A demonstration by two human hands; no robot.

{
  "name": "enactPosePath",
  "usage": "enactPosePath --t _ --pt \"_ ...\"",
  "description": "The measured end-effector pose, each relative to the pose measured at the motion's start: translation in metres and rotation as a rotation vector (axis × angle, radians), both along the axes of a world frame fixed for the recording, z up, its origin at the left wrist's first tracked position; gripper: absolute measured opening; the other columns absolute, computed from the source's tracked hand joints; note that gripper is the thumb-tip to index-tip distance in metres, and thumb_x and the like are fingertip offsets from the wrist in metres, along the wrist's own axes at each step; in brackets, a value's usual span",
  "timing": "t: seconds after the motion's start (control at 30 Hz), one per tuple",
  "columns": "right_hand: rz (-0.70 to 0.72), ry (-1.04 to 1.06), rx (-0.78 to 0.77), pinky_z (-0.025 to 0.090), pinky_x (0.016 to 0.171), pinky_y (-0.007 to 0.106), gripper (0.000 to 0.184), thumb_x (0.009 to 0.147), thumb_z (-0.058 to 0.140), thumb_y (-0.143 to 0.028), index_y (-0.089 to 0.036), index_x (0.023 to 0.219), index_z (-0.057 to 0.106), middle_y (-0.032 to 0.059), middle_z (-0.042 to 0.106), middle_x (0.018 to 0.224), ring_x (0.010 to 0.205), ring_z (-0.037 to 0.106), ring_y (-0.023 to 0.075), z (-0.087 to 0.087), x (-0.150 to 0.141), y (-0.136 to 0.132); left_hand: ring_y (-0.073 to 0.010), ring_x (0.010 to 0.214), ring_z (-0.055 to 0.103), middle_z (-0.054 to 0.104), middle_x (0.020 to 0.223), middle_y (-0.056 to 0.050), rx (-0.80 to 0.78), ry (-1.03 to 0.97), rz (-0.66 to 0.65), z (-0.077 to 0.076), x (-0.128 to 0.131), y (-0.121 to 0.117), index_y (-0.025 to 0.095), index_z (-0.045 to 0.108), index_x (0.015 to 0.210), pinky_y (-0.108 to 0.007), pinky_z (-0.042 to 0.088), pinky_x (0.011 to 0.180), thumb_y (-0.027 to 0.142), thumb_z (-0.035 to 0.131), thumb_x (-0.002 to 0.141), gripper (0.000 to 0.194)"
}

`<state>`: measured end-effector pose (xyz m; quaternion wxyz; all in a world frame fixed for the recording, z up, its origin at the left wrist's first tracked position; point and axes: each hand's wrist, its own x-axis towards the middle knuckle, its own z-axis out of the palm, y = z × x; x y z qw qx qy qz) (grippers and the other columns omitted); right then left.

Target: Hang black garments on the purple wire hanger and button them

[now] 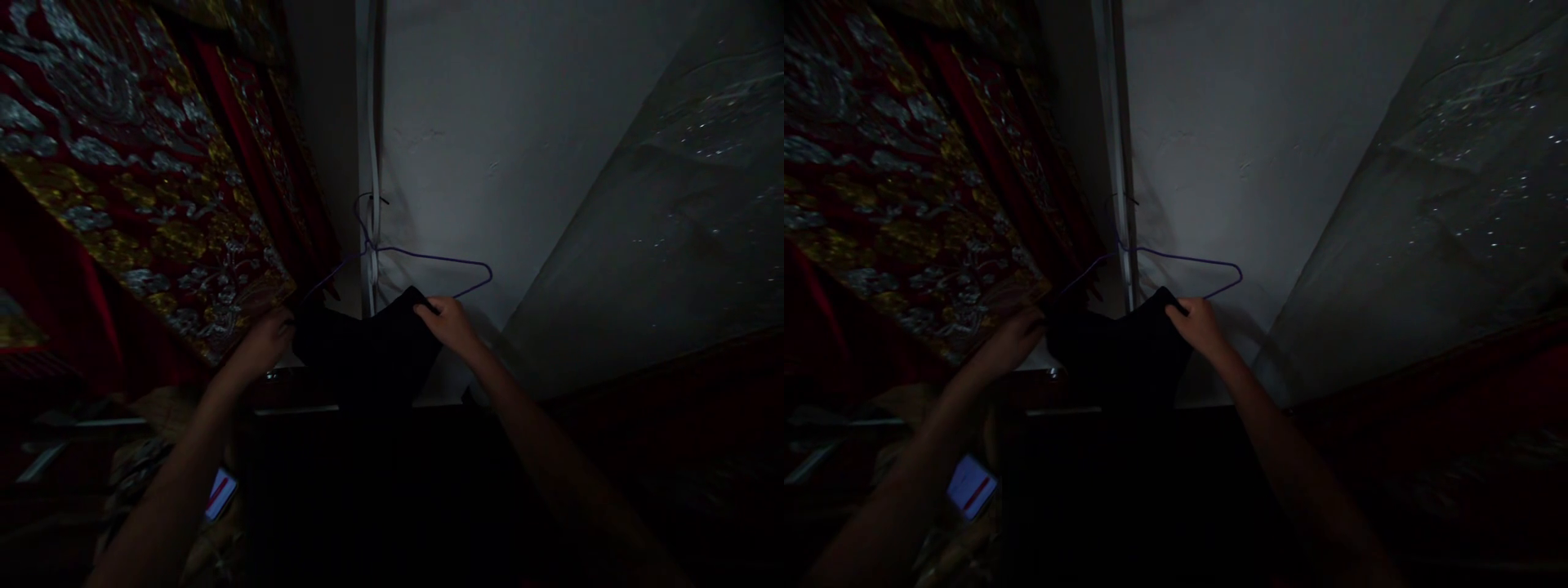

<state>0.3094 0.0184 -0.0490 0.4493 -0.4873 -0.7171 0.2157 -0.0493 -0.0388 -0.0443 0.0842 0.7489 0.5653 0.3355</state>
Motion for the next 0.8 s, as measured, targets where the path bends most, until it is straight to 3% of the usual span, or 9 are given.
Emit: enactPosePath --t 0.1,0.17,0.27,0.33,0.43,0.53,0.63,0.73,0.8 --pt "0.036 0.020 -0.035 0.026 0.050 0.026 0.044 0.082 0.053 -0.051 -0.022 0.053 0.039 -0.0032 0.038 0.051 0.052 0.037 0.0116 -0.006 -0.007 -0.008 -0.0246 0.092 0.062 0.066 0.095 -0.007 0.143 -0.023 -0.035 0.019 0.021 0.006 0.021 0.059 0.088 -0.039 0.048 0.092 0.027 0.049 0.083 0.013" --pt "0.095 0.024 -0.045 0.034 0.052 0.026 0.042 0.087 0.051 -0.053 -0.021 0.060 0.050 -0.0013 0.050 0.056 0.056 0.047 0.0144 -0.010 -0.010 -0.016 -0.0251 0.104 0.063 0.067 0.109 -0.010 0.227 -0.071 -0.045 0.027 0.034 0.011 0.019 0.060 0.104 -0.040 0.047 0.098 0.024 0.049 0.086 0.022" --pt "0.135 0.011 0.047 0.051 0.074 0.033 0.032 0.093 0.048 -0.044 -0.020 0.091 0.068 0.0057 0.071 0.084 0.081 0.064 0.0225 -0.011 -0.004 -0.025 -0.0242 0.109 0.064 0.070 0.114 -0.010 0.290 -0.126 -0.051 0.034 0.042 0.020 0.017 0.057 0.126 -0.039 0.046 0.101 0.022 0.046 0.090 0.038" --pt "0.048 0.020 0.167 0.051 0.091 0.040 0.034 0.095 0.048 -0.036 -0.020 0.119 0.066 0.0101 0.073 0.107 0.102 0.066 0.0260 -0.008 0.009 -0.023 -0.0232 0.105 0.066 0.072 0.108 -0.008 0.286 -0.111 -0.065 0.037 0.042 0.026 0.017 0.061 0.125 -0.038 0.047 0.100 0.021 0.044 0.092 0.038" --pt "-0.176 0.067 0.290 0.052 0.091 0.044 0.051 0.093 0.052 -0.031 -0.017 0.142 0.051 0.0122 0.071 0.109 0.102 0.067 0.0266 0.004 0.037 -0.009 -0.0220 0.100 0.067 0.073 0.104 -0.007 0.277 -0.075 -0.066 0.040 0.040 0.029 0.017 0.067 0.118 -0.035 0.049 0.097 0.022 0.043 0.093 0.035" --pt "-0.195 0.058 0.242 0.053 0.076 0.038 0.038 0.087 0.062 -0.038 -0.014 0.116 0.070 0.0077 0.072 0.087 0.081 0.067 0.0231 0.025 0.065 0.006 -0.0223 0.102 0.064 0.070 0.107 -0.008 0.319 -0.048 -0.076 0.046 0.036 0.027 0.018 0.067 0.115 -0.036 0.048 0.098 0.022 0.043 0.095 0.032" --pt "0.072 0.051 -0.043 0.051 0.063 0.033 0.034 0.076 0.075 -0.049 -0.015 0.080 0.074 0.0055 0.070 0.072 0.067 0.065 0.0203 0.052 0.088 0.005 -0.0248 0.113 0.058 0.063 0.115 -0.010 0.412 -0.052 0.013 0.051 0.029 0.027 0.019 0.069 0.109 -0.038 0.045 0.103 0.028 0.044 0.097 0.029" --pt "0.308 0.115 -0.285 0.052 0.060 0.033 0.040 0.074 0.077 -0.055 -0.016 0.084 0.076 0.0076 0.074 0.076 0.067 0.067 0.0208 0.077 0.099 -0.003 -0.0258 0.115 0.058 0.063 0.117 -0.010 0.364 -0.088 0.091 0.046 0.023 0.030 0.020 0.067 0.112 -0.040 0.042 0.105 0.038 0.046 0.098 0.031" --pt "0.247 0.161 -0.206 0.053 0.061 0.033 0.041 0.080 0.073 -0.057 -0.017 0.087 0.076 0.0084 0.074 0.078 0.067 0.068 0.0202 0.084 0.096 -0.003 -0.0248 0.110 0.061 0.067 0.114 -0.009 0.257 -0.133 0.072 0.036 0.024 0.031 0.019 0.063 0.119 -0.039 0.044 0.102 0.044 0.043 0.099 0.037"
